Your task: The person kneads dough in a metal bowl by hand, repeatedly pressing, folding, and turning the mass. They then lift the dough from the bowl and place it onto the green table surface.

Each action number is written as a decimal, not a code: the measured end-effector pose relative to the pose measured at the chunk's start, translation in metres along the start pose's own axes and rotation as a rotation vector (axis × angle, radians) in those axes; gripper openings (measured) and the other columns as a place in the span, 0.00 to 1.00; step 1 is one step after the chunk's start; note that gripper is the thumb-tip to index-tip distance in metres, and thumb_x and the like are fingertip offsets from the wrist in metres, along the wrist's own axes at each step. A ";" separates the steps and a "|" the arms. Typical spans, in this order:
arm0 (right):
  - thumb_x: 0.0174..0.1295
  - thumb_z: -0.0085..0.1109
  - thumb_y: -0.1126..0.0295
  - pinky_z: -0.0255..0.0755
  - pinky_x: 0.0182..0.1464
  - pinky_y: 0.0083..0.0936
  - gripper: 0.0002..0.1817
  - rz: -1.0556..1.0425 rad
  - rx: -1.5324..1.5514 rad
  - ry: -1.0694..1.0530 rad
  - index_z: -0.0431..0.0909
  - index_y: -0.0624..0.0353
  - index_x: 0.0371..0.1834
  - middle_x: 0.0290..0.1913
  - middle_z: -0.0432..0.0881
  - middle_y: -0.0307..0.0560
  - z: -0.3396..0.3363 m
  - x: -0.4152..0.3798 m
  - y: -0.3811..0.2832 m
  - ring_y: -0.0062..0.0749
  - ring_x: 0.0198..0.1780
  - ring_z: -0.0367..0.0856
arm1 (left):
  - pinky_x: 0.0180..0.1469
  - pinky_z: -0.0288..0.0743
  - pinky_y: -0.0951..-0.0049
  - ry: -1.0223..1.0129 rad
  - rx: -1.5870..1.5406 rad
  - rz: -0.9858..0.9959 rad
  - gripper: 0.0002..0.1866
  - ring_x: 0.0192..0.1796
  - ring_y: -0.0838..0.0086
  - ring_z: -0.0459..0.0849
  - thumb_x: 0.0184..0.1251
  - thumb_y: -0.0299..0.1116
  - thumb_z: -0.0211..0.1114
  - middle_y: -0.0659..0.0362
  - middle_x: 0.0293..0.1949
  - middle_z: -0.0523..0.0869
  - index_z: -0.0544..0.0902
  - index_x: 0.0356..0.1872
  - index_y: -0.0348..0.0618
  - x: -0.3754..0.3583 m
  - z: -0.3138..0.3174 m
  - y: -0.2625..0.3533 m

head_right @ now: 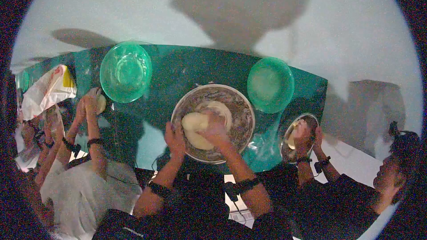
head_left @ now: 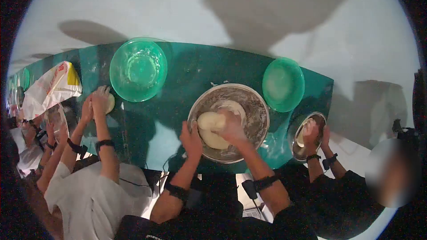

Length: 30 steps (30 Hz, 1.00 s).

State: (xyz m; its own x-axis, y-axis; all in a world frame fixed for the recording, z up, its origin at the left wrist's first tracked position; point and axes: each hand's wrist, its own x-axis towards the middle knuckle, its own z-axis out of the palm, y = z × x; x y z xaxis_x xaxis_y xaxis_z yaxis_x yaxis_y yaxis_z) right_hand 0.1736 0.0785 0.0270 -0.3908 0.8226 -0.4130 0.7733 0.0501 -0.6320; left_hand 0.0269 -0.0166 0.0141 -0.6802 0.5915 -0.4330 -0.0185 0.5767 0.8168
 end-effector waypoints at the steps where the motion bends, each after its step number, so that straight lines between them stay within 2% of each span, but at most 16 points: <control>1: 0.50 0.81 0.50 0.68 0.67 0.50 0.41 0.037 -0.030 -0.115 0.72 0.52 0.64 0.58 0.81 0.54 -0.006 0.005 0.000 0.56 0.59 0.80 | 0.47 0.78 0.56 -0.013 0.026 0.026 0.21 0.40 0.49 0.87 0.76 0.34 0.64 0.37 0.41 0.88 0.77 0.59 0.25 0.002 -0.005 0.007; 2: 0.49 0.81 0.48 0.66 0.70 0.51 0.44 0.065 -0.059 -0.225 0.70 0.51 0.67 0.61 0.80 0.54 -0.011 0.010 -0.002 0.59 0.62 0.78 | 0.47 0.78 0.55 -0.020 0.050 0.060 0.21 0.40 0.47 0.87 0.75 0.34 0.64 0.37 0.41 0.88 0.77 0.59 0.26 0.007 -0.010 0.015; 3: 0.48 0.82 0.49 0.67 0.70 0.51 0.44 0.097 -0.029 -0.224 0.70 0.51 0.67 0.61 0.80 0.54 -0.016 0.014 -0.005 0.59 0.62 0.78 | 0.46 0.78 0.54 -0.028 0.075 0.100 0.21 0.40 0.45 0.87 0.75 0.33 0.64 0.37 0.41 0.88 0.77 0.59 0.26 0.014 -0.014 0.020; 5: 0.46 0.83 0.51 0.68 0.68 0.51 0.45 0.173 0.025 -0.225 0.69 0.52 0.66 0.62 0.79 0.55 -0.031 0.013 -0.004 0.58 0.63 0.77 | 0.46 0.78 0.53 0.023 0.076 0.163 0.20 0.41 0.44 0.88 0.75 0.33 0.64 0.37 0.42 0.88 0.77 0.58 0.27 0.032 -0.013 -0.010; 8: 0.47 0.83 0.53 0.71 0.64 0.49 0.43 0.028 -0.047 0.016 0.69 0.52 0.66 0.61 0.80 0.53 -0.039 -0.001 0.025 0.57 0.61 0.78 | 0.46 0.78 0.53 0.076 0.038 0.217 0.18 0.43 0.44 0.88 0.75 0.31 0.63 0.38 0.42 0.88 0.78 0.57 0.28 0.041 -0.008 -0.019; 9: 0.51 0.80 0.57 0.71 0.62 0.48 0.37 -0.041 -0.053 0.069 0.72 0.53 0.63 0.56 0.80 0.51 -0.049 -0.003 0.013 0.55 0.59 0.77 | 0.46 0.79 0.54 0.083 0.020 0.230 0.17 0.43 0.44 0.89 0.75 0.30 0.63 0.38 0.42 0.88 0.78 0.57 0.28 0.042 -0.006 -0.019; 12: 0.57 0.75 0.58 0.69 0.63 0.46 0.31 -0.044 -0.098 -0.045 0.72 0.54 0.61 0.52 0.79 0.51 -0.049 0.013 0.046 0.55 0.56 0.76 | 0.48 0.79 0.56 0.027 0.095 0.164 0.16 0.45 0.45 0.89 0.74 0.29 0.61 0.39 0.43 0.88 0.77 0.57 0.30 0.040 -0.005 -0.005; 14: 0.60 0.72 0.59 0.69 0.62 0.47 0.28 0.194 0.321 -0.153 0.72 0.55 0.60 0.53 0.78 0.53 -0.020 0.036 0.082 0.56 0.57 0.75 | 0.47 0.79 0.55 0.025 0.044 0.161 0.15 0.45 0.44 0.89 0.75 0.29 0.61 0.38 0.44 0.88 0.77 0.57 0.31 0.037 -0.007 0.017; 16: 0.63 0.69 0.59 0.69 0.62 0.47 0.24 0.247 0.386 -0.031 0.75 0.57 0.58 0.54 0.79 0.55 -0.012 0.044 0.060 0.56 0.57 0.76 | 0.46 0.79 0.55 0.034 -0.009 0.187 0.14 0.44 0.44 0.88 0.75 0.29 0.61 0.38 0.44 0.88 0.77 0.55 0.32 0.039 -0.006 0.019; 18: 0.66 0.66 0.60 0.70 0.61 0.45 0.20 0.123 0.091 0.298 0.79 0.60 0.55 0.55 0.81 0.57 -0.004 0.034 0.010 0.56 0.58 0.77 | 0.45 0.79 0.55 0.048 -0.055 0.222 0.12 0.44 0.45 0.88 0.75 0.29 0.61 0.39 0.43 0.88 0.77 0.53 0.33 0.039 -0.003 0.006; 21: 0.64 0.65 0.62 0.72 0.65 0.48 0.18 -0.092 -0.221 0.505 0.84 0.59 0.53 0.60 0.82 0.57 0.021 0.008 -0.036 0.57 0.62 0.79 | 0.44 0.78 0.55 0.130 0.115 0.243 0.10 0.43 0.44 0.88 0.74 0.29 0.62 0.39 0.42 0.88 0.78 0.50 0.32 0.036 -0.001 0.016; 24: 0.67 0.62 0.56 0.70 0.69 0.49 0.23 -0.634 -0.472 0.310 0.80 0.51 0.63 0.67 0.78 0.52 0.050 0.013 -0.041 0.55 0.69 0.74 | 0.44 0.78 0.54 0.110 0.056 0.151 0.10 0.43 0.42 0.87 0.74 0.29 0.63 0.38 0.40 0.87 0.79 0.48 0.32 0.039 -0.001 0.015; 27: 0.67 0.60 0.57 0.71 0.67 0.50 0.22 -0.432 -0.366 0.280 0.80 0.48 0.63 0.67 0.79 0.49 0.067 0.028 -0.030 0.48 0.68 0.76 | 0.43 0.77 0.53 0.083 0.021 0.037 0.11 0.43 0.39 0.86 0.74 0.30 0.63 0.37 0.37 0.86 0.79 0.48 0.32 0.042 -0.002 0.032; 30: 0.60 0.63 0.65 0.74 0.62 0.50 0.15 -0.557 -0.486 0.347 0.85 0.56 0.49 0.58 0.84 0.49 0.032 0.043 -0.042 0.49 0.63 0.80 | 0.42 0.76 0.52 0.099 0.129 0.022 0.11 0.41 0.37 0.85 0.74 0.31 0.64 0.36 0.37 0.86 0.80 0.48 0.33 0.040 -0.003 0.026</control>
State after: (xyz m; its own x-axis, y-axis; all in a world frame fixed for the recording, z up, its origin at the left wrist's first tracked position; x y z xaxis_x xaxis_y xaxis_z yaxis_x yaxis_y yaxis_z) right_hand 0.1082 0.0939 0.0154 -0.6667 0.7291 0.1547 0.6724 0.6779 -0.2971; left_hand -0.0033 0.0204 0.0186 -0.7485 0.5500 -0.3704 0.0872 0.6353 0.7673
